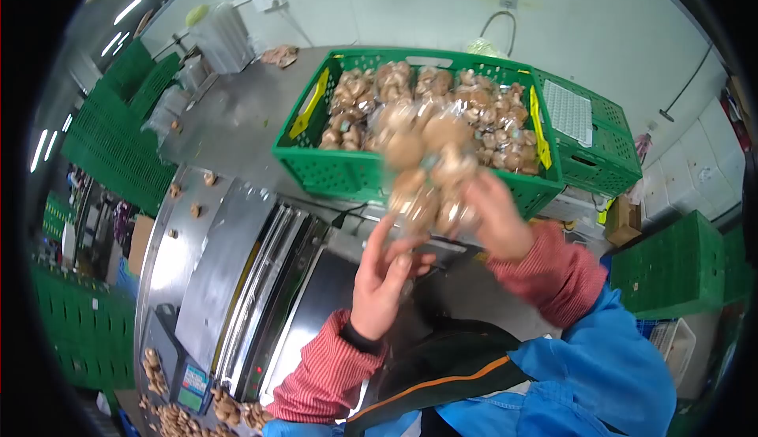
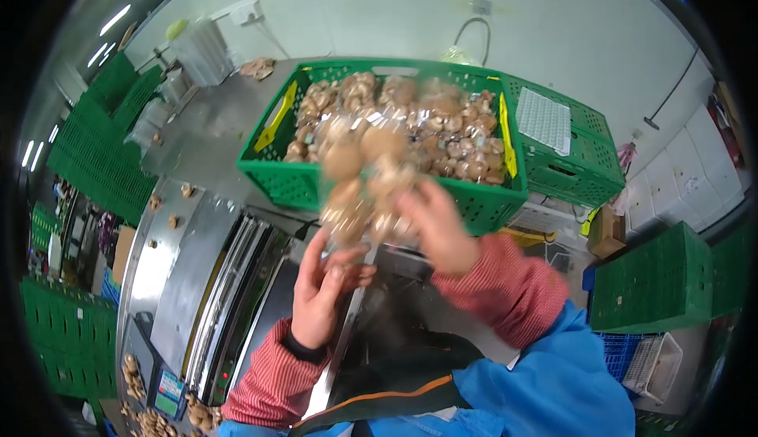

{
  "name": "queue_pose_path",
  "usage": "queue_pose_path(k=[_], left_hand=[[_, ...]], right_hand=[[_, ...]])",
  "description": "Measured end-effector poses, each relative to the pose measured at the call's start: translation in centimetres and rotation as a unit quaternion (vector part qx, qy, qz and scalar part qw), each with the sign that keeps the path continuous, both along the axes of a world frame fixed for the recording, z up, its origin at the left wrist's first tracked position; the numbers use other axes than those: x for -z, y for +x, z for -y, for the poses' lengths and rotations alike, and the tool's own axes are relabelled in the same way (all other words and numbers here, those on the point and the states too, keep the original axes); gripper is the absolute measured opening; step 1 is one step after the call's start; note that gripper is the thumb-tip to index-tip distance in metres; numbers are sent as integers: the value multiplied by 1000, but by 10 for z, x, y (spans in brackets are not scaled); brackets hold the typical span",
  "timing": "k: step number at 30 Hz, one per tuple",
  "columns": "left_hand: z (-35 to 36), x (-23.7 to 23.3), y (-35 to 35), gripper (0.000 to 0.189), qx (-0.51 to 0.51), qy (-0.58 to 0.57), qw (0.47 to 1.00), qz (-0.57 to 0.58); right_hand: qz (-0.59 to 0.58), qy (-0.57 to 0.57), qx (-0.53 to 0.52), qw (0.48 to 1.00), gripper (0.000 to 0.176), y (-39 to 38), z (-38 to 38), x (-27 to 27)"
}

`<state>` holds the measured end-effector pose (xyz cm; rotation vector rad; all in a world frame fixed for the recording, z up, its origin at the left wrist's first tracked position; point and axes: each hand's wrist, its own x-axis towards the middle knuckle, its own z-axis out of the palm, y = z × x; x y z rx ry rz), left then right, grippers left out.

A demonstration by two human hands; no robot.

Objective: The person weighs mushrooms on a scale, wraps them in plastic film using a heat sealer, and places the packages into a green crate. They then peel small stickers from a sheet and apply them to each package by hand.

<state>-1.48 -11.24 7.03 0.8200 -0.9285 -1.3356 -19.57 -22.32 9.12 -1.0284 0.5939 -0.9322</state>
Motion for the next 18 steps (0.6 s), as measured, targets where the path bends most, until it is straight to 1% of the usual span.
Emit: queue_pose_path(k=[1,2,3,5,6,7,9,10,11,12,13,14,16,17,18], left_hand=[[20,2,-4,53,18,7,1000,11],[31,3,-10,48,4,-11,998,62],[36,5,-15,40,5,-12,998,63],[38,23,-14,32,49,45,996,63],[37,25,-17,27,38,77,995,47],[37,31,-18,26,29,92,994,44],[33,45,-15,25,8,126,991,34],[31,52,-13,24,-2,130,991,42],[30,55,-12,24,-3,143,989,31],[26,58,-9,24,-13,157,987,20],[17,61,-4,24,-35,172,984,7],[11,66,-2,24,-51,183,982,18],[-5,65,5,25,-63,176,982,28],[-14,73,3,25,-86,158,983,-23],[-27,81,5,25,-104,163,981,-6]], right_hand=[[-48,-53,58,996,42,-18,32,-11],[-80,-84,118,986,43,-40,71,-11],[-112,-113,176,972,44,-63,113,-6],[-254,-160,280,912,46,-103,182,2],[-283,-141,280,907,48,-118,211,9],[-312,-123,277,900,49,-128,234,14],[-482,-56,261,834,49,-132,261,17],[-561,-24,247,790,49,-130,273,20],[-682,-94,181,702,45,-137,291,33],[-779,-169,105,594,43,-152,313,53],[-846,-254,23,468,42,-137,322,52],[-753,-332,27,568,44,-135,316,46],[-565,-311,87,759,47,-95,271,18],[-456,-302,103,831,48,-77,249,5],[-606,-354,77,708,42,-94,274,18]])
